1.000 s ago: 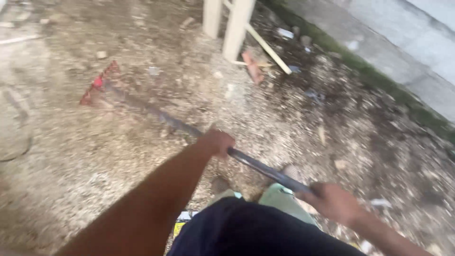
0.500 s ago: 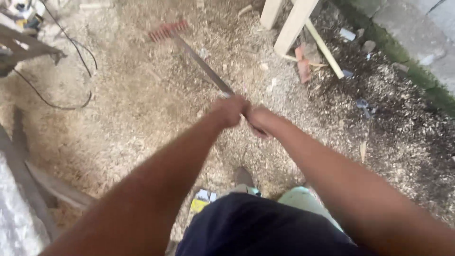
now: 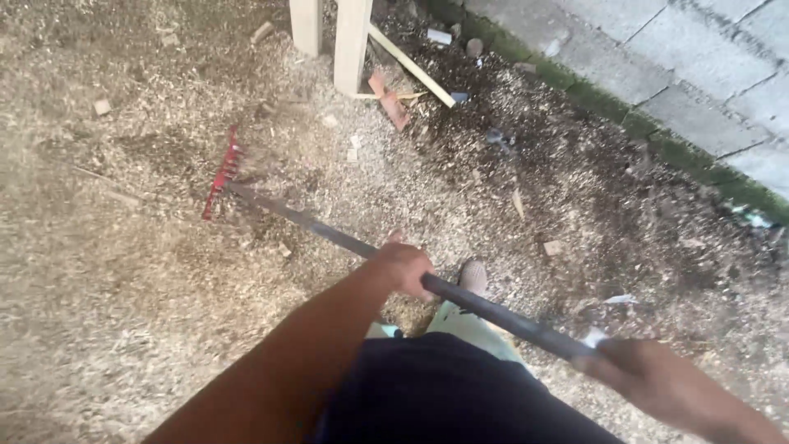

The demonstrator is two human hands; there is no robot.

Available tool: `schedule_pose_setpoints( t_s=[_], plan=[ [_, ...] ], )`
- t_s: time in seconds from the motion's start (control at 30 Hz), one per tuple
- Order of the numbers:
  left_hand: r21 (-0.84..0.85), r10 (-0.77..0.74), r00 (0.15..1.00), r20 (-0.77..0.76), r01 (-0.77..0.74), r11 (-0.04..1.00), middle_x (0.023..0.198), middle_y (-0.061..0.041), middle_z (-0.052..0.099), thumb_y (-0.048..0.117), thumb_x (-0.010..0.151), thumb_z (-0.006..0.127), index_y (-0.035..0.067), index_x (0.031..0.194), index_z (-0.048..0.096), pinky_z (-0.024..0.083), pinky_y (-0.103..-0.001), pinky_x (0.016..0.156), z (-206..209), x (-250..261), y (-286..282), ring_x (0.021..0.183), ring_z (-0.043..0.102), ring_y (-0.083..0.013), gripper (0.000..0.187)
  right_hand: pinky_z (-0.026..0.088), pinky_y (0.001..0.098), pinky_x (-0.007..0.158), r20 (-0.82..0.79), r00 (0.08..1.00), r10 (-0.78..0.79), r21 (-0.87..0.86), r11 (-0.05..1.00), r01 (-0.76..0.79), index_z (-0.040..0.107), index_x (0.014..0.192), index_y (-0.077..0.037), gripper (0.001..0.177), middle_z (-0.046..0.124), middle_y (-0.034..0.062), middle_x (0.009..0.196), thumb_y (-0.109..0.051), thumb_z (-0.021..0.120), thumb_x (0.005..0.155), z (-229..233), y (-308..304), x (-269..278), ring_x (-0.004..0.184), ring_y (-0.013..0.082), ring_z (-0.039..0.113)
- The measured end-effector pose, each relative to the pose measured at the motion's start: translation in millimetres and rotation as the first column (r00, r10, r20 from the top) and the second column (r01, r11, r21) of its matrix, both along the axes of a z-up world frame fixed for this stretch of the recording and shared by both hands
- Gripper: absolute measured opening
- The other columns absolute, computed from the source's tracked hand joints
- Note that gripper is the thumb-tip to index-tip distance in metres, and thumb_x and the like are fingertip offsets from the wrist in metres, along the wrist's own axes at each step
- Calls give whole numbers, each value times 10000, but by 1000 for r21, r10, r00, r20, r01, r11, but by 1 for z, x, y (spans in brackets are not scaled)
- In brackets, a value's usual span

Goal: Rake and gather wood shavings and debris on the ground.

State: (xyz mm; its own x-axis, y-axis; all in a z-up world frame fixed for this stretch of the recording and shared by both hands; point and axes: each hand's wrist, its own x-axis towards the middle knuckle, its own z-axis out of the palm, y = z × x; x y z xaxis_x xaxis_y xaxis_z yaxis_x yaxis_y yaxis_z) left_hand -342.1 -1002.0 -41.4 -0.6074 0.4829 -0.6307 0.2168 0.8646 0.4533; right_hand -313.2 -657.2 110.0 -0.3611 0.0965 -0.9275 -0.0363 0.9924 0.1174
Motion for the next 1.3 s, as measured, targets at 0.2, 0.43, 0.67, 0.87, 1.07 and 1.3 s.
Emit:
schedule_pose_setpoints(
  t_s=[0.2,0.43,0.67,0.87,1.07,1.3],
  plan=[
    [-121,30,998,-48,-36,992,1037,-30,717,577,859,778,266,1021,754,110,-598,1230,20,-17,-36,1112,635,-234,352,627,443,822,-153,987,-53,-36,998,48,763,1087,-169,660,710,103,846,-686,397,903,3,-41,-16,811,220,722],
    [-326,191,949,-250,-268,907,967,3,752,526,930,690,270,994,750,227,-557,1233,19,-37,-135,1010,707,-215,270,559,390,696,-249,968,22,-439,889,-133,732,1143,-100,565,697,68,777,-586,479,1002,-47,-211,-53,697,199,663],
    [-272,402,858,-320,-489,829,1287,-49,694,238,897,695,223,1202,696,432,-511,1123,-4,0,-140,1255,652,-265,305,442,391,397,-32,986,-164,-658,746,103,428,1546,-334,480,532,88,593,-378,380,1070,-97,-333,-50,405,181,487],
    [-170,352,863,-362,-433,885,1579,-79,390,193,920,612,276,1545,403,377,-546,1129,-56,25,-106,1429,416,-296,665,406,362,386,-62,971,-230,-641,755,137,395,1571,-377,541,505,70,538,-428,471,1037,-97,-213,-24,386,172,457],
    [-255,154,969,-196,-202,946,1641,-49,310,301,932,645,328,1535,359,338,-495,1179,-51,38,-5,1515,306,-266,668,463,318,434,-36,956,-291,-408,878,252,405,1541,-493,527,505,21,544,-484,480,1020,-31,-91,33,419,134,480],
    [32,67,973,-222,-62,998,1291,-96,643,487,871,711,218,1357,554,445,-487,1052,10,73,146,1241,598,-294,578,417,324,424,-22,935,-354,-460,834,304,483,1520,-481,526,414,25,525,-494,550,998,31,67,82,417,137,435]
  ],
)
